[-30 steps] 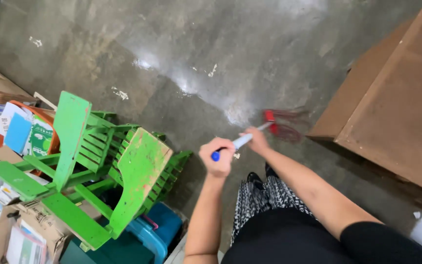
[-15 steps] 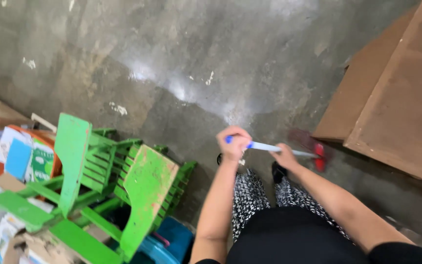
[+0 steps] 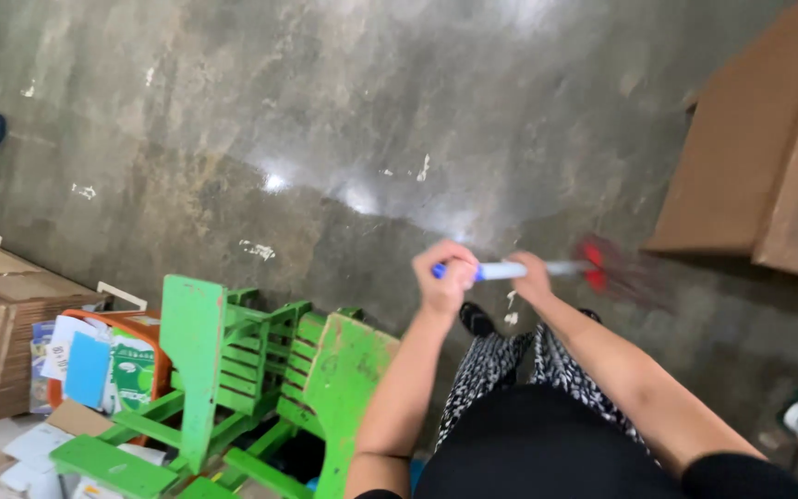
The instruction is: The person cleans the floor by hand with a mop, moving the tool across the surface near a bucket.
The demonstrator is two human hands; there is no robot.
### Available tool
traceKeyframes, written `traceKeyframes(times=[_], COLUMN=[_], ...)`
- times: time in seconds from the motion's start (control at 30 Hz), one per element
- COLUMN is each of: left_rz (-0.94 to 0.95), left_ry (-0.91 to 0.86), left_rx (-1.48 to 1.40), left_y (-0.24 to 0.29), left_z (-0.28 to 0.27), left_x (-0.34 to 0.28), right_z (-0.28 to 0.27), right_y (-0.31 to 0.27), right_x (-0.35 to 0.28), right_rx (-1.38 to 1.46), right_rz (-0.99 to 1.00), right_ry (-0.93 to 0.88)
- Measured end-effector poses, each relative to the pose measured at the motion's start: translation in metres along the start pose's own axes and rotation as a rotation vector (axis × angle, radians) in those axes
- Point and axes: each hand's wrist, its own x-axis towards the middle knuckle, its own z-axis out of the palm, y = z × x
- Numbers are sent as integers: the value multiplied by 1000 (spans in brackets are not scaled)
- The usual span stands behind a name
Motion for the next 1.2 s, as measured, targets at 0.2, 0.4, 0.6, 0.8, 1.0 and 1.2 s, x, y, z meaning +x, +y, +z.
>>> traceKeyframes(times=[0.2,0.4,0.6,0.8,1.0,1.2], left_rz=[266,155,115,-53,-4,186], left_ry=[22,181,42,-207,-34,-10], left_rx=[344,156,-17,-63,-22,277], left_y=[88,80,-1,-66,-11,93], left_z=[-54,-85,-53,-3,-64,-123], left_x=[16,35,38,37,41,67], right_z=[145,142,43,-40,48,180], right_y=[-57,-81,-29,6,-5,-75], right_x=[65,64,22,-8,13,87], right_rx=[51,-142,-215,-254,-149,-2], right_rz=[9,360,322,40,94,21], right_ry=[-272,-403,-167,-9,-58,-393])
